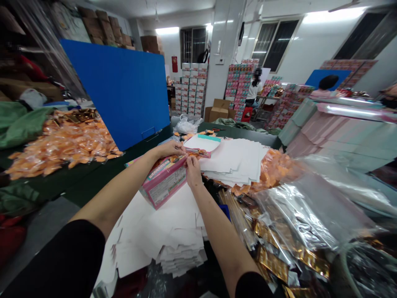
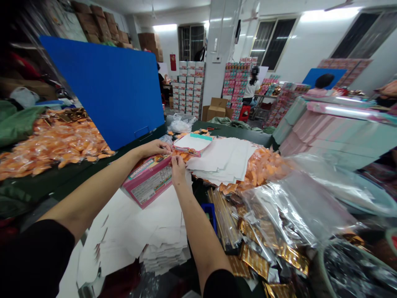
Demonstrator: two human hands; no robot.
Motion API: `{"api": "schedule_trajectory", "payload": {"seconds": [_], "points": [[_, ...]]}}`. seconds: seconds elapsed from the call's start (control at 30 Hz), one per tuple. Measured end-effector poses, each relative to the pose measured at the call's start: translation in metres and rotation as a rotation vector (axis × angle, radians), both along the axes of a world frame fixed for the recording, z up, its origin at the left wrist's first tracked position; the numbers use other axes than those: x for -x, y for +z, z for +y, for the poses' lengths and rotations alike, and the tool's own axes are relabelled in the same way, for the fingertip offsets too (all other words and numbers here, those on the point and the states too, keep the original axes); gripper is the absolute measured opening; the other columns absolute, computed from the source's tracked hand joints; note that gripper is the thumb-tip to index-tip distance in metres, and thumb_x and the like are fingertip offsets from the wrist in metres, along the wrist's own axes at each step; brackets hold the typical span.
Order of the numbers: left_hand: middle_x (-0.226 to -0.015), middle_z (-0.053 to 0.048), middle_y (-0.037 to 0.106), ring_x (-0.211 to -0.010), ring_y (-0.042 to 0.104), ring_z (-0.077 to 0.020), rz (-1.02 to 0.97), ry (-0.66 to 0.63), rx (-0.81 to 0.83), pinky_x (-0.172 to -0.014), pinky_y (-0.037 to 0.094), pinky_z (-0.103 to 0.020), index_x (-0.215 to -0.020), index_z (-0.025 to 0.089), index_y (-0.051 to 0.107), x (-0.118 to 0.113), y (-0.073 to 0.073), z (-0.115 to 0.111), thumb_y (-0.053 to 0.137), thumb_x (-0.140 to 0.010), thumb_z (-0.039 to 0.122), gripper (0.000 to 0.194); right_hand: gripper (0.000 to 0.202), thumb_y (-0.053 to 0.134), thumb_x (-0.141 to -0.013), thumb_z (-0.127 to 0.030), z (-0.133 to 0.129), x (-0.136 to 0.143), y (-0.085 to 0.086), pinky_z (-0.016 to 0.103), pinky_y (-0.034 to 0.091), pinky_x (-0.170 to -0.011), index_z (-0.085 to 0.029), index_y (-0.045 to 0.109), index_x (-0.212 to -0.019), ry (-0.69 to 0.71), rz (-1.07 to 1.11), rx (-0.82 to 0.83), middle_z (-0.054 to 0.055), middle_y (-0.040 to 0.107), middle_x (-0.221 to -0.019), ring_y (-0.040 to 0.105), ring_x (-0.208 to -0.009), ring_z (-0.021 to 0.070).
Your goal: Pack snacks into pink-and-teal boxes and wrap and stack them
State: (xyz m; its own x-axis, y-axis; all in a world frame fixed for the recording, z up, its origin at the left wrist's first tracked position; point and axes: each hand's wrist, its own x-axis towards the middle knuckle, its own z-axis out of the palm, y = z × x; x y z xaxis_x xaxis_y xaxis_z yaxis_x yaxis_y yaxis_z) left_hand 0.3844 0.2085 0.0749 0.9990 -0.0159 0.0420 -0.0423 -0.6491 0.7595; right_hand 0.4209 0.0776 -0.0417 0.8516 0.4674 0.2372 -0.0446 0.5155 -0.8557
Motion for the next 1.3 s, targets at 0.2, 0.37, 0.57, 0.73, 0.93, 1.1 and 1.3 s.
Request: {"api": "schedule_trajectory", "payload": {"seconds": [0.2, 0.37, 0.57, 0.73, 0.93, 1.1, 1.3], "points": [[-0.087, -0.005, 0.07, -0.088, 0.062, -0.0216, -0.005, 0.016, -0.061, -0.09, 0.045, -0.035, -0.08, 0.015, 0.073, 0.001, 0.003, -0.003, 0.076, -0.061, 0.061, 0.049, 0.04, 0.068, -0.073, -0.059, -0.013, 0.004, 0.008, 0.029, 0.048, -0.074, -0.024, 0.049, -0.078, -0.095, 0.12, -0.251, -0.001, 0.057, -0.078, 0.055, -0.073, 0.0134], [-0.088, -0.005, 0.07, -0.086, 0.062, -0.0207, 0.02, 0.027, -0.011, -0.088, 0.046, -0.034, -0.081, 0.015, 0.071, 0.003, 0.004, -0.006, 0.076, -0.063, 0.058, 0.047, 0.039, 0.072, -0.071, -0.049, -0.028, -0.002, 0.018, 0.026, 0.048, -0.07, -0.023, 0.058, -0.096, -0.058, 0.089, -0.158, 0.001, 0.065, -0.093, 0.06, -0.08, 0.0133], [-0.085, -0.005, 0.07, -0.083, 0.061, -0.0198, 0.013, 0.021, -0.009, -0.083, 0.047, -0.032, -0.08, 0.015, 0.071, 0.003, 0.004, -0.007, 0.077, -0.063, 0.057, 0.047, 0.034, 0.076, -0.063, -0.045, -0.02, -0.004, 0.017, 0.026, 0.044, -0.066, -0.02, 0.064, -0.083, 0.028, 0.086, -0.015, -0.002, 0.06, -0.072, 0.05, -0.065, 0.0113], [-0.084, -0.004, 0.07, -0.084, 0.061, -0.0192, -0.004, 0.003, -0.009, -0.083, 0.046, -0.031, -0.079, 0.015, 0.071, 0.002, 0.003, -0.006, 0.077, -0.064, 0.057, 0.044, 0.031, 0.073, -0.067, -0.047, -0.017, -0.002, 0.018, 0.026, 0.045, -0.067, -0.022, 0.055, -0.075, 0.01, 0.049, -0.084, -0.004, 0.056, -0.072, 0.05, -0.066, 0.0113], [-0.085, -0.005, 0.07, -0.084, 0.061, -0.0201, -0.03, 0.001, -0.038, -0.084, 0.046, -0.033, -0.08, 0.015, 0.071, 0.001, 0.002, -0.005, 0.075, -0.064, 0.059, 0.047, 0.038, 0.072, -0.066, -0.054, -0.018, 0.001, 0.02, 0.028, 0.046, -0.069, -0.024, 0.058, -0.085, 0.028, 0.147, -0.13, 0.001, 0.061, -0.082, 0.055, -0.074, 0.0149], [-0.085, -0.004, 0.07, -0.084, 0.061, -0.0189, -0.018, -0.014, -0.038, -0.084, 0.046, -0.031, -0.079, 0.015, 0.072, 0.003, 0.006, -0.007, 0.076, -0.064, 0.057, 0.044, 0.034, 0.076, -0.062, -0.05, -0.011, -0.002, 0.022, 0.028, 0.044, -0.066, -0.023, 0.059, -0.075, 0.014, 0.115, -0.084, -0.003, 0.053, -0.067, 0.047, -0.063, 0.0128], [-0.081, -0.003, 0.07, -0.082, 0.062, -0.0189, 0.0, -0.038, -0.039, -0.083, 0.047, -0.031, -0.078, 0.016, 0.072, -0.001, 0.002, -0.004, 0.075, -0.065, 0.051, 0.038, 0.035, 0.074, -0.063, -0.052, -0.009, -0.002, 0.013, 0.028, 0.043, -0.064, -0.023, 0.056, -0.068, -0.013, 0.121, -0.061, -0.004, 0.051, -0.061, 0.047, -0.062, 0.0137]]}}
